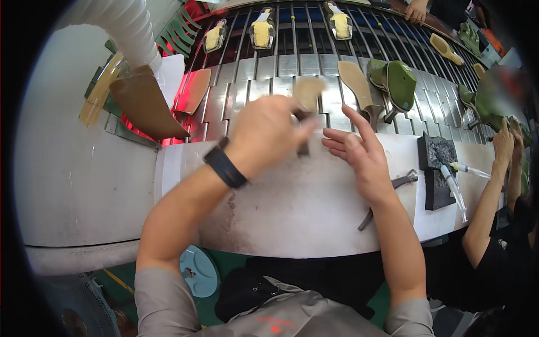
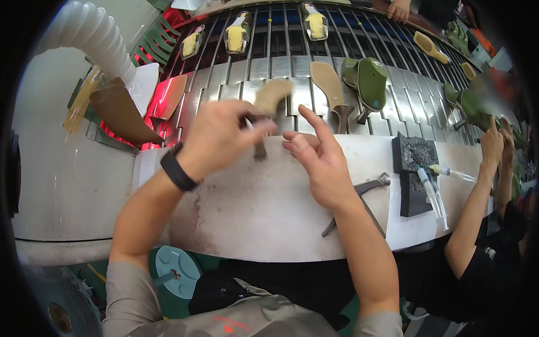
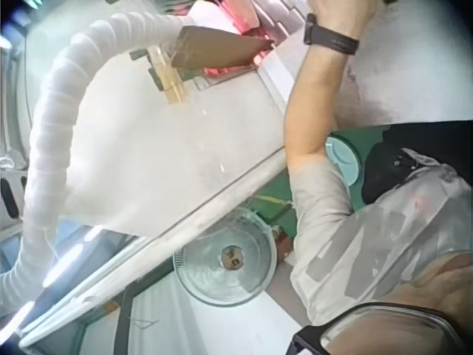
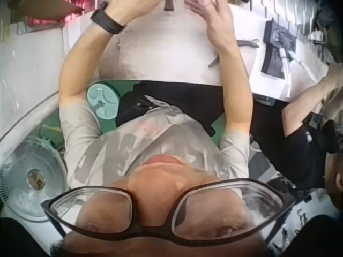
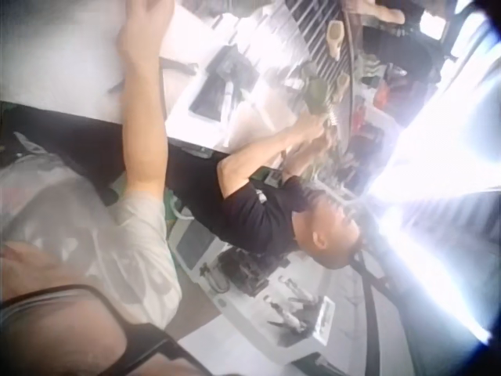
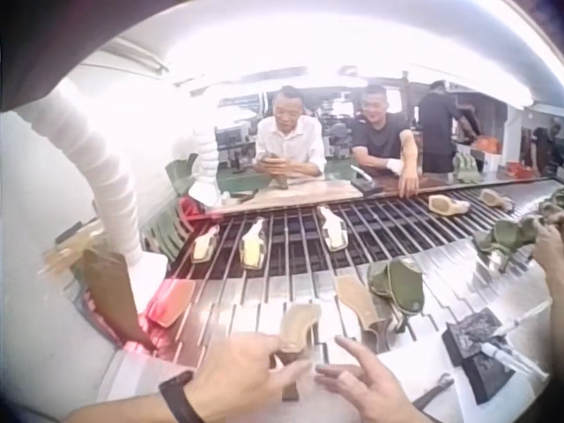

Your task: The person assembles high-heeled shoes by taking shoe lasts and soles from a conveyor, pressing each sole onto the corresponding shoe upper by hand, hammering the edges and heels with a hammer, and placing the assembled shoes back onto the conveyor.

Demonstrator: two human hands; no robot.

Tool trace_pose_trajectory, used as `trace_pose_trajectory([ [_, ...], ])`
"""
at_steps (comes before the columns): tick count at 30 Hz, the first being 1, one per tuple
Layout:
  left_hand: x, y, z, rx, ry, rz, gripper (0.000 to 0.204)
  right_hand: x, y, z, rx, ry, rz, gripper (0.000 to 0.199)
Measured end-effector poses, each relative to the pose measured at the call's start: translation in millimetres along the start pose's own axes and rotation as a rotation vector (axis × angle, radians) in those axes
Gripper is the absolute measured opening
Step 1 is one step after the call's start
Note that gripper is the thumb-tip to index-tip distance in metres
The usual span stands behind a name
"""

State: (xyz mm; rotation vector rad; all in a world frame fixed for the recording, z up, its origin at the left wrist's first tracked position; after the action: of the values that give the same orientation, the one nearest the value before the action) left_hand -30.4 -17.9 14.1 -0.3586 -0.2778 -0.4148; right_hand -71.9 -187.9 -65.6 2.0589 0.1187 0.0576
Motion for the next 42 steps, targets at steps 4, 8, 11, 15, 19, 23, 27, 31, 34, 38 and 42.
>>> trace_pose_trajectory([
  [4,0.3,-45.2,-5.5,-0.366,0.332,-0.158,0.055,2.4,-5.8,6.5,0.035,0.081,-0.075,0.044],
  [8,99.7,95.5,-36.5,-0.441,-0.108,0.136,0.057,-2.7,-16.9,4.4,-0.005,0.053,-0.289,0.048],
  [11,179.7,219.3,-84.3,0.052,-0.102,0.400,0.109,-3.8,-1.9,-14.2,-0.216,0.252,-0.101,0.055],
  [15,248.1,311.3,-115.9,0.092,-0.223,0.743,0.139,-1.5,-9.5,-16.2,-0.358,0.277,-0.153,0.061],
  [19,244.0,297.7,-133.6,0.250,-0.358,0.836,0.119,-5.8,-13.9,-11.2,-0.184,0.283,-0.226,0.058],
  [23,229.0,273.4,-109.1,0.254,-0.232,0.721,0.107,-5.4,-3.2,-13.0,-0.269,0.308,-0.088,0.056],
  [27,128.2,212.9,-40.4,0.124,-0.385,0.492,0.101,-9.9,-13.4,-17.1,-0.211,0.304,-0.104,0.050],
  [31,-15.0,122.7,22.7,0.026,-0.464,0.342,0.092,-9.9,-6.6,-11.0,-0.122,0.276,-0.102,0.043],
  [34,-130.6,62.1,61.5,0.211,-0.441,0.246,0.091,-14.7,-12.0,-16.1,-0.076,0.324,-0.223,0.046],
  [38,-228.3,10.9,62.5,0.516,-0.226,0.123,0.095,-14.8,8.0,-17.1,-0.370,0.277,0.070,0.036],
  [42,-268.1,5.0,75.8,0.330,-0.447,0.234,0.093,-18.6,8.0,2.7,-0.249,0.208,0.074,0.033],
])
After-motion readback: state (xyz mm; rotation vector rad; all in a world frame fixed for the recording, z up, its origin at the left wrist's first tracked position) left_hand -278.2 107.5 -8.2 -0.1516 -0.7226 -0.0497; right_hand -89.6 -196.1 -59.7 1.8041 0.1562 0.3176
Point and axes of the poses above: each hand's wrist, its own x-axis towards the middle knuckle, its own z-axis out of the back of the hand, y = z × x, the point moved 9 cm from there along x, towards the middle knuckle, and after that the axes turned 11 degrees about x, right-handed, at the moved point
